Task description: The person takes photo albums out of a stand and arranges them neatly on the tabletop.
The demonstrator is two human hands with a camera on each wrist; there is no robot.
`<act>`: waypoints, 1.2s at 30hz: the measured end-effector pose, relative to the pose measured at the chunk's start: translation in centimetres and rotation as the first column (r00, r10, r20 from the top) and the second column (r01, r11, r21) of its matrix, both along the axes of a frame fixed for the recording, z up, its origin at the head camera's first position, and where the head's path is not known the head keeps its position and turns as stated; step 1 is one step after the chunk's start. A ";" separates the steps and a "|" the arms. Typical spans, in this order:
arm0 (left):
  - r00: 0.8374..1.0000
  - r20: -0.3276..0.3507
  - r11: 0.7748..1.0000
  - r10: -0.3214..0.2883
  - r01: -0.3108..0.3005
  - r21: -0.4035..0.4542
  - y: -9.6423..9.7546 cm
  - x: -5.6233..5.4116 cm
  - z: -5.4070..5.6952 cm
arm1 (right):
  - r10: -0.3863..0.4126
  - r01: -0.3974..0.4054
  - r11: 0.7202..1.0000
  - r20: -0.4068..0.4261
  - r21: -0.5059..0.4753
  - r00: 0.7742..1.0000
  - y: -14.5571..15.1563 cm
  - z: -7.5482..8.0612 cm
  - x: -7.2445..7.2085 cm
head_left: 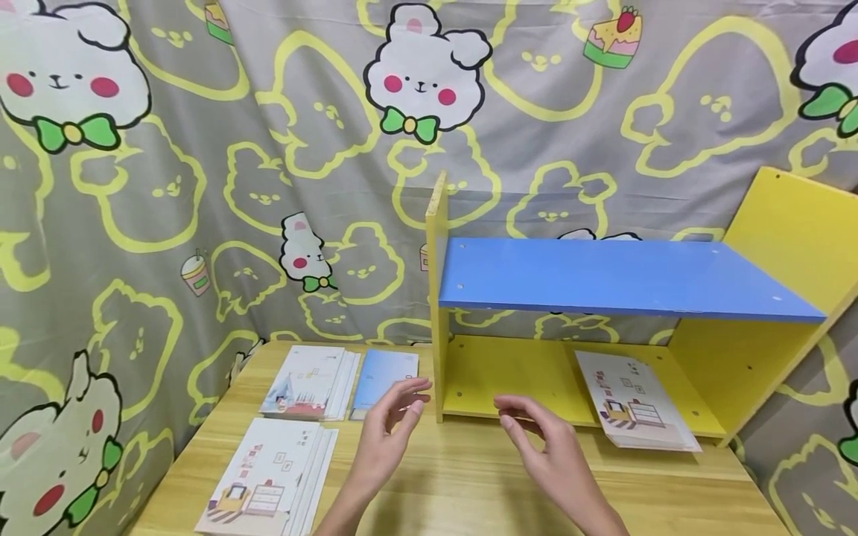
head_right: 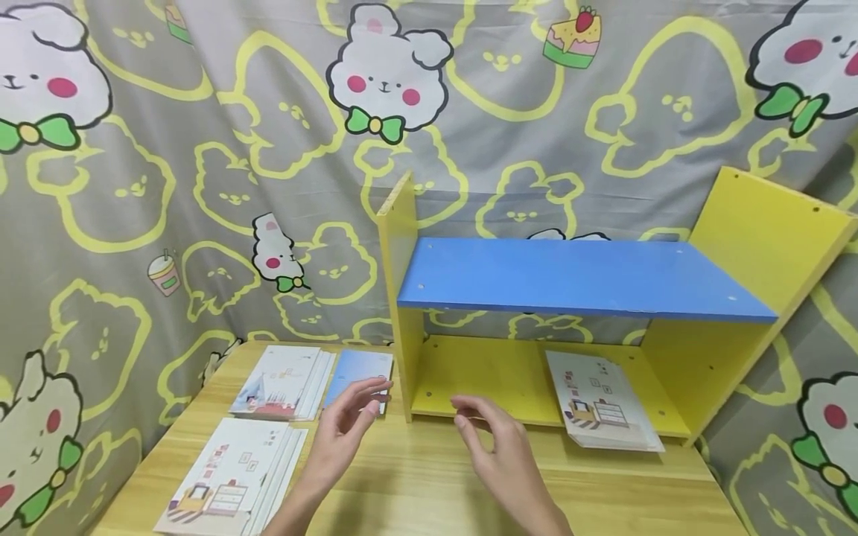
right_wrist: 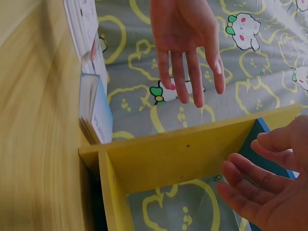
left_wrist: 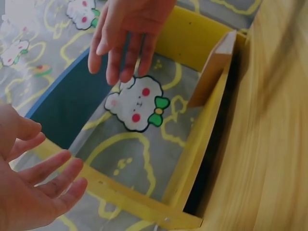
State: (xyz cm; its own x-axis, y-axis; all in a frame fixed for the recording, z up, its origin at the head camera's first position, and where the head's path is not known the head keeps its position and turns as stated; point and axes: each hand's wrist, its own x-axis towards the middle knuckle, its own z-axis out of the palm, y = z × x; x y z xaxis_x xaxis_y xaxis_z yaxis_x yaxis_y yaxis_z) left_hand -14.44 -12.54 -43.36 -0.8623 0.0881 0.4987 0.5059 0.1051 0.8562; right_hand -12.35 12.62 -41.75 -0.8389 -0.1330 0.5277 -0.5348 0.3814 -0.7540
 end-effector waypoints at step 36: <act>0.986 0.126 0.994 -0.108 0.103 0.043 9.0 -1.7 -1.6 | -0.219 0.220 0.966 -0.027 0.137 0.975 7.1 -0.9 0.6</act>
